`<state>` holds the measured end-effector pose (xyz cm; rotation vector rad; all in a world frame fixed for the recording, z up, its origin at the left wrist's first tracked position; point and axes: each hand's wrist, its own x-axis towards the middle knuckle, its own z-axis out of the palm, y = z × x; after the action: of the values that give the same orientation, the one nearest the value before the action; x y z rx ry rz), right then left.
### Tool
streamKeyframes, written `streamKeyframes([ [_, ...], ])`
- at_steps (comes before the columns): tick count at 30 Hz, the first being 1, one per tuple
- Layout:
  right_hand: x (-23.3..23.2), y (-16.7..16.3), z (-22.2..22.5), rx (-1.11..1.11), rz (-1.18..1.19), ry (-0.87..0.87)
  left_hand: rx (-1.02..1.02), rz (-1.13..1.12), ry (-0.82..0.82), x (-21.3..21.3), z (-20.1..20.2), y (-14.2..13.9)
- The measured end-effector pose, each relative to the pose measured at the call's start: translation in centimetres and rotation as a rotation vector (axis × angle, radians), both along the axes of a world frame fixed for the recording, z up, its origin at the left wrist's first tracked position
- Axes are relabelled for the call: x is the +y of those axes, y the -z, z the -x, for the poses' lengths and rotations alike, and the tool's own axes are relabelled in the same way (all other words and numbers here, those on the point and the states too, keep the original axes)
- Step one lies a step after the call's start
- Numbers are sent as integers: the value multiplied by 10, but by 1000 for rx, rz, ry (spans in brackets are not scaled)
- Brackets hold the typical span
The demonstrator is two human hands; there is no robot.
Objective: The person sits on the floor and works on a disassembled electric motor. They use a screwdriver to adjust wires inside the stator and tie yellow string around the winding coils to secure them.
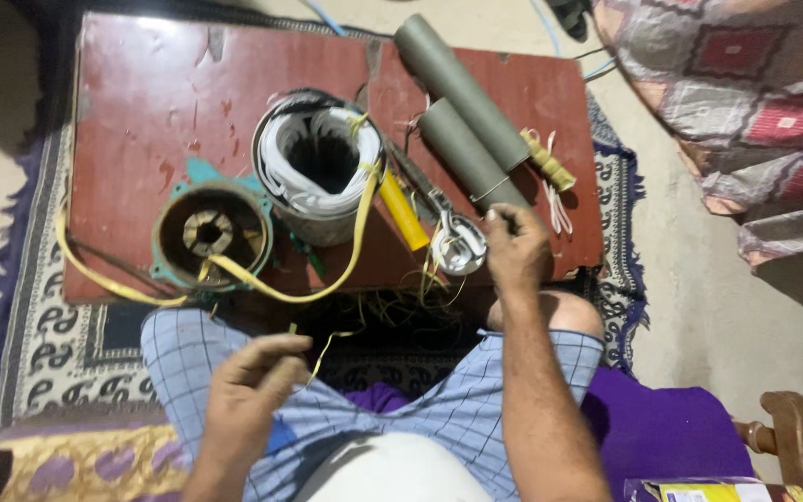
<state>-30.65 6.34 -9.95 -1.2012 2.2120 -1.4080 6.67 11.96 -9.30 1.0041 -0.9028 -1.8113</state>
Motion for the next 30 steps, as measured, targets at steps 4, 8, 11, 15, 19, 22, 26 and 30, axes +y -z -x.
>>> streamKeyframes([
  [4, 15, 8, 3, -206, 32, 5, 364, -73, -176, 9, -45, 5],
  [8, 16, 26, -28, -6, -58, -161, 246, -60, -235, 8, -54, 9],
  [11, 4, 46, -90, 436, 73, -570, 233, -168, -231, 4, -38, 11],
  [15, -17, 70, -174, 381, -91, -684, 217, -162, -211, -1, -29, 3],
  [19, -27, 79, -199, 547, -70, -633, 162, -171, -223, -4, -32, -3],
  [22, -26, 80, -191, 318, -266, -576, 77, -186, -261, -4, -42, -6],
  [26, -6, 83, -163, 551, -93, -705, -76, -149, -316, -14, -59, -14],
  [30, 19, 80, -133, 626, 33, -706, -349, 131, -297, -35, -69, -37],
])
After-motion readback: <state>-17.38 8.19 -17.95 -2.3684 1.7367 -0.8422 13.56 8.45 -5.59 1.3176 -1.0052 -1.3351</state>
